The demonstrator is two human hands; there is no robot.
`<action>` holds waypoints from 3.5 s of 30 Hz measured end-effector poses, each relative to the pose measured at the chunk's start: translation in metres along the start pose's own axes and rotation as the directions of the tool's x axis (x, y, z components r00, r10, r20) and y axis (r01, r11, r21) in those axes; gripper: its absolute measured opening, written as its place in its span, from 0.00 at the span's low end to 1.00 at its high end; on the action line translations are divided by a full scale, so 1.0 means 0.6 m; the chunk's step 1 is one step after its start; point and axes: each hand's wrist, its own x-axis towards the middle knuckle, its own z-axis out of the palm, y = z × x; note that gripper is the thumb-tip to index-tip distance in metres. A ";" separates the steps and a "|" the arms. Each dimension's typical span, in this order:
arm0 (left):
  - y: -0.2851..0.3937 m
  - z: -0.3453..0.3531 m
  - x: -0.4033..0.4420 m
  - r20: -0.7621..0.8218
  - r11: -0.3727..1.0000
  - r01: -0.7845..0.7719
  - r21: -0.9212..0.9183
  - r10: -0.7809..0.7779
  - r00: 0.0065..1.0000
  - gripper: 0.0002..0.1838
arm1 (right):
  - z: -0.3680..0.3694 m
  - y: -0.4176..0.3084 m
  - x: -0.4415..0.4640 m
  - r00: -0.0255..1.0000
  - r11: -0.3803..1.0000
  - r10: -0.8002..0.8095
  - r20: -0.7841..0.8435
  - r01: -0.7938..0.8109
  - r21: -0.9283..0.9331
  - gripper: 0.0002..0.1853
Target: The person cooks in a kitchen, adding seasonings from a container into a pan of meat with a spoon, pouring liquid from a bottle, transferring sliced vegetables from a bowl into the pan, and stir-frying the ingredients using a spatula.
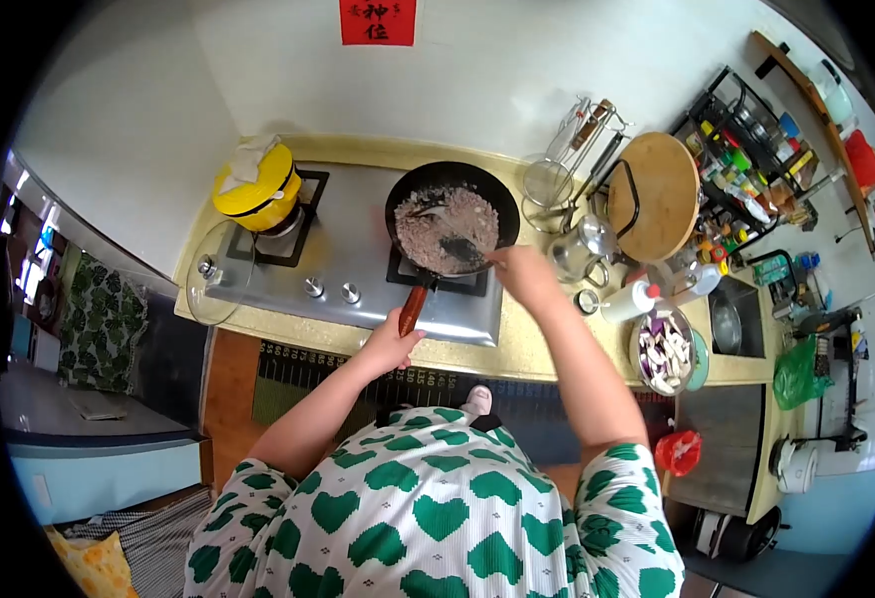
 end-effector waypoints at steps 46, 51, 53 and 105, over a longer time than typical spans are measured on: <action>0.027 0.013 -0.014 -0.041 0.996 0.085 0.025 -0.084 0.996 0.30 | -0.124 0.040 0.022 0.997 0.997 -0.062 0.047 0.064 -0.051 0.15; 0.020 0.014 -0.010 -0.043 0.998 0.065 -0.007 -0.065 0.997 0.29 | 0.018 0.084 0.068 0.989 0.993 -0.039 -0.144 0.055 0.108 0.14; 0.026 0.013 -0.014 -0.037 0.998 0.063 0.000 -0.062 0.997 0.30 | 0.026 0.068 0.061 0.992 0.990 -0.108 -0.068 0.113 0.079 0.15; 0.027 0.016 -0.015 -0.058 0.999 0.024 0.025 -0.022 0.998 0.32 | -0.111 0.061 0.011 0.996 0.999 0.044 -0.078 -0.046 -0.024 0.15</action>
